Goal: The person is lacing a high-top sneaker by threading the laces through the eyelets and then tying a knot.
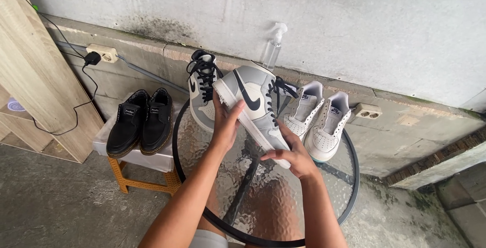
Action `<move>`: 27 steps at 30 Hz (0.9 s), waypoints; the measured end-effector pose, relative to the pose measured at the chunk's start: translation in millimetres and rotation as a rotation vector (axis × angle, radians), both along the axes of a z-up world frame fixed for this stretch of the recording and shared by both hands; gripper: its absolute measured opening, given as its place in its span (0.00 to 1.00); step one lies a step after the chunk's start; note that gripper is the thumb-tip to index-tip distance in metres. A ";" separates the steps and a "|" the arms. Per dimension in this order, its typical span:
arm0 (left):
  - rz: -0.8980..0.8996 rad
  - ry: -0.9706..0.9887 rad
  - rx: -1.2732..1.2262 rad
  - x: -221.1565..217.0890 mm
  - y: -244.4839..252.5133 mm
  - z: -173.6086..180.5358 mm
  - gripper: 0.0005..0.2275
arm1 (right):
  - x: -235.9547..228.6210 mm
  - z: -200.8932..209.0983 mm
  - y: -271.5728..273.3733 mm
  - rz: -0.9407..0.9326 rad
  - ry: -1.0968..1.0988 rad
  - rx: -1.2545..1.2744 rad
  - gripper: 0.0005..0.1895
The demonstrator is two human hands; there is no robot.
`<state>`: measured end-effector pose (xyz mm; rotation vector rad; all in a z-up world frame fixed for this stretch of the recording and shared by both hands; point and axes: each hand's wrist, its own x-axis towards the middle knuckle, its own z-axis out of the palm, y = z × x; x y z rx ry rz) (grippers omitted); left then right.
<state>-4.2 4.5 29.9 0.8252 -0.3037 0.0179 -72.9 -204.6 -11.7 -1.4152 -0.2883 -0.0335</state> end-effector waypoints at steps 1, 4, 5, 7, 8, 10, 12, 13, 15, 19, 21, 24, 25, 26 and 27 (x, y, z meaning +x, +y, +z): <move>-0.001 0.003 0.004 -0.5 -1.1 -0.8 0.48 | -6.2 12.8 10.0 -0.001 0.003 0.004 0.58; -0.042 -0.055 0.039 -2.1 -7.3 -12.3 0.53 | -18.2 35.2 28.7 0.028 -0.022 0.021 0.55; -0.087 -0.093 0.064 -1.0 -10.5 -20.2 0.52 | -16.2 33.1 28.5 0.025 -0.032 0.074 0.53; -0.133 -0.131 0.088 1.6 -15.8 -35.0 0.52 | -13.0 27.8 26.8 0.021 -0.044 0.128 0.51; -0.214 -0.120 0.085 3.3 -18.0 -42.0 0.50 | -11.6 24.3 25.1 -0.030 -0.058 0.158 0.50; -0.292 -0.111 0.079 4.5 -21.8 -49.7 0.48 | -11.5 23.7 24.3 -0.078 -0.073 0.184 0.48; -0.298 -0.069 0.051 4.4 -22.5 -51.4 0.39 | -13.0 28.4 28.5 -0.097 -0.093 0.186 0.46; -0.296 -0.069 0.049 2.3 -19.0 -46.4 0.39 | -13.5 28.0 29.8 -0.094 -0.092 0.184 0.46; -0.244 0.061 -0.015 -1.3 -12.2 -36.0 0.25 | -14.2 27.2 32.1 -0.069 -0.060 0.173 0.45; -0.101 0.071 -0.123 25.6 11.8 -47.3 0.23 | -17.8 29.5 23.8 -0.039 -0.019 0.157 0.44; 0.205 -0.002 -0.144 23.2 23.8 -37.5 0.31 | -11.5 15.2 9.7 -0.023 -0.025 0.145 0.44; 0.568 -0.215 0.285 11.4 41.2 -17.1 0.20 | -15.1 18.8 9.9 -0.033 -0.026 0.145 0.43; 0.571 -0.214 0.284 11.1 43.2 -16.6 0.20 | -9.5 5.3 -0.2 -0.030 -0.025 0.144 0.43; 0.705 -0.195 0.469 10.8 45.2 -16.0 0.25 | -3.9 -8.1 -10.1 -0.059 -0.032 0.128 0.43; 0.839 -0.176 0.658 11.2 48.4 -14.3 0.29 | 2.7 -21.3 -18.9 -0.086 -0.041 0.115 0.42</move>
